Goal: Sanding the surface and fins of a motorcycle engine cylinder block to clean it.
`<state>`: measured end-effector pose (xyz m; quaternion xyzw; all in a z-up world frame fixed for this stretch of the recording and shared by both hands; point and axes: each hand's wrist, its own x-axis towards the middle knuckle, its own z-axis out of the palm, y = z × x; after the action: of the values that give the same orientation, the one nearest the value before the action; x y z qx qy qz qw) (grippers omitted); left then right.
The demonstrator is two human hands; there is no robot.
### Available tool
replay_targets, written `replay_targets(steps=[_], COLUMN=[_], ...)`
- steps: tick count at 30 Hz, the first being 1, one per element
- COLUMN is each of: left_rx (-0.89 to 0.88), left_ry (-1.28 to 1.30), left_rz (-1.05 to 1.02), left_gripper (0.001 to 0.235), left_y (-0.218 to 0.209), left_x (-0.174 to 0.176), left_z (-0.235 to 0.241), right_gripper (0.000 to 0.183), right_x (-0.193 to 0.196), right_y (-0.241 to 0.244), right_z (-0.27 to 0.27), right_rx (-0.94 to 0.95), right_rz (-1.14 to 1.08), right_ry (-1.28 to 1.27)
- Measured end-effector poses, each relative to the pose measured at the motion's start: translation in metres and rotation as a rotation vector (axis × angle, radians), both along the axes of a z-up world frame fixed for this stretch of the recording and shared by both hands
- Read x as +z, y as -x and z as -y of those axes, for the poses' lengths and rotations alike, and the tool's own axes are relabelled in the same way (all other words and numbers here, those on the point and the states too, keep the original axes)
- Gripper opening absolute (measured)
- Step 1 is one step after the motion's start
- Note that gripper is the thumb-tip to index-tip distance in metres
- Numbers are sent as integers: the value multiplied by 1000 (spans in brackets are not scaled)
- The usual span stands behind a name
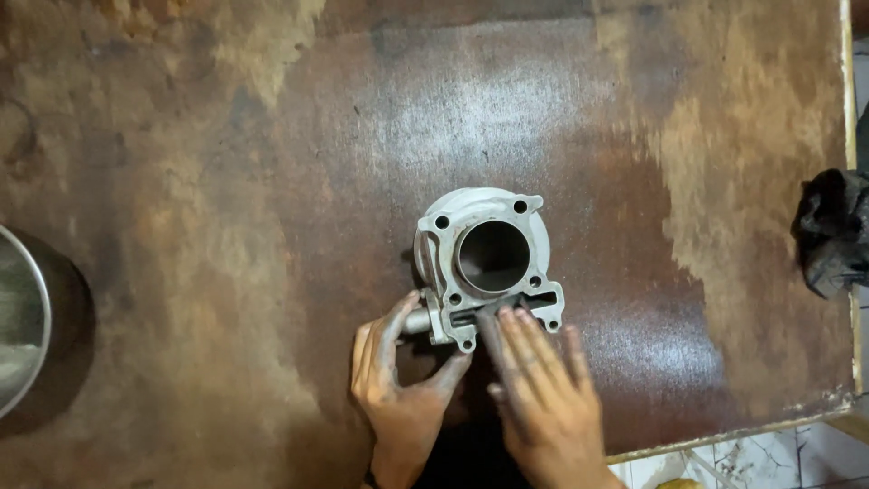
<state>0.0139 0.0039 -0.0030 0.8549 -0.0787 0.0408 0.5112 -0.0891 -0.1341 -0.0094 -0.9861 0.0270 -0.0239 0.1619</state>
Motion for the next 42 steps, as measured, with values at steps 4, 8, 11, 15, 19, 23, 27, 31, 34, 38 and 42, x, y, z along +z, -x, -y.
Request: replay_targets(steps=[4, 8, 11, 15, 19, 23, 27, 31, 34, 38, 42], left_rx=[33, 14, 10, -4, -3, -30, -20, -23, -2, -13, 5], left_ry=[-21, -31, -32, -42, -19, -37, -38, 9, -58, -51, -70], left_rz=[8, 3, -10, -2, 18, 2, -7, -38, -43, 12, 10], left_gripper=[75, 72, 71, 72, 71, 73, 72, 74, 72, 76, 80], left_y=[3, 0, 1, 1, 0, 6, 3, 5, 9, 5, 6], left_x=[0, 1, 1, -1, -9, -7, -9, -13, -12, -13, -14], left_z=[-1, 0, 0, -3, 0, -2, -1, -3, -4, 0, -2], right_gripper=[54, 55, 57, 61, 60, 58, 64, 83, 97, 100, 102], right_x=[18, 19, 36, 37, 28, 42, 41, 41, 41, 42, 39], right_y=[-12, -13, -34, -46, -26, -60, -46, -57, -77, -59, -60], right_z=[13, 6, 15, 9, 12, 12, 10, 11, 16, 17, 16], right_rx=[-119, -147, -155, -170, -174, -214, -189, -157, -165, -140, -135], right_rz=[27, 33, 13, 39, -2, 25, 51, 44, 71, 36, 11], right_ry=[-19, -28, 15, -25, 36, -4, -43, -15, -42, -40, -23])
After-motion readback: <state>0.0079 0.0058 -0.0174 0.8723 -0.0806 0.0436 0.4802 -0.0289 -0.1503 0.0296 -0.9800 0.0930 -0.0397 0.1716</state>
